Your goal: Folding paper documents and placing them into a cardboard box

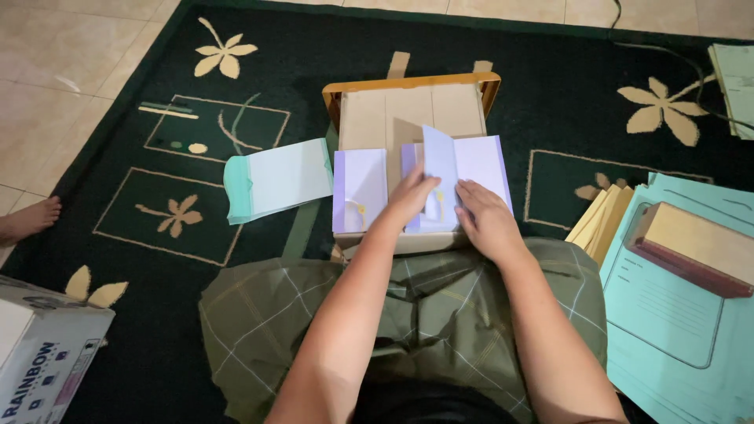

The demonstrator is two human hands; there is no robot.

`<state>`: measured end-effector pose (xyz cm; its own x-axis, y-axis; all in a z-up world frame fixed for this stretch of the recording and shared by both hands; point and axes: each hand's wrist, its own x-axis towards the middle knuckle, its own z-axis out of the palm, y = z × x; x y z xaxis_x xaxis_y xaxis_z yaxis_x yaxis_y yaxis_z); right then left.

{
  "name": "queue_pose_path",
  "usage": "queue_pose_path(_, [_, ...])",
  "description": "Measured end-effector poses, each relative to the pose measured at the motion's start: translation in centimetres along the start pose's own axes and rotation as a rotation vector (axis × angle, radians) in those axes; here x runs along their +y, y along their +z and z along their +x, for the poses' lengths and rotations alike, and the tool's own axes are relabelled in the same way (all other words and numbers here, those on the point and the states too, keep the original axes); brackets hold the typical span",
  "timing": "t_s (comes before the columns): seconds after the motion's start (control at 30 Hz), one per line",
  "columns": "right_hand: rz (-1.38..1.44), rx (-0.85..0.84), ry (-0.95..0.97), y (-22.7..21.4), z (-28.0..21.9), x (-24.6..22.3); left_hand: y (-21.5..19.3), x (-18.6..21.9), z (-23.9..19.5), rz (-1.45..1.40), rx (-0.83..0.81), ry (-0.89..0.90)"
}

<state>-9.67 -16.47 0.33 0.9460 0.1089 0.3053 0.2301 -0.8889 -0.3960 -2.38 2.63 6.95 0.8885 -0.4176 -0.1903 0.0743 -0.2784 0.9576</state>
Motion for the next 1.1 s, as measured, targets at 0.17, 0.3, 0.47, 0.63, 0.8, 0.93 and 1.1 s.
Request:
queue_pose_path(0.17, [-0.089, -0.037, 0.023, 0.1, -0.1, -0.5, 2.3, -3.4, 4.2, 0.420, 0.409, 0.448])
queue_pose_path(0.3, [-0.152, -0.145, 0.038, 0.3, -0.1, -0.3, 4.2, -4.2, 4.2, 1.009, 0.182, 0.219])
queue_pose_path(0.47, [-0.187, -0.257, 0.040, 0.5, 1.2, 0.5, 4.6, -4.6, 4.0, 1.041, 0.161, 0.204])
queue_pose_path(0.63, [-0.232, -0.290, 0.037, 2.0, 6.5, 2.9, 4.3, -4.7, 4.7, 1.022, 0.114, 0.167])
queue_pose_path(0.8, [-0.332, -0.298, 0.002, 2.8, 8.3, 4.3, 3.4, -4.9, 5.2, 1.089, 0.134, 0.223])
queue_pose_path(0.93, [-0.331, -0.314, -0.014, 1.6, 5.3, 2.6, 3.0, -6.2, 6.2, 1.082, 0.159, 0.240])
queue_pose_path(1.1, [-0.253, -0.314, 0.019, 1.7, 4.3, 2.6, 2.9, -5.2, 5.3, 1.065, 0.140, 0.186])
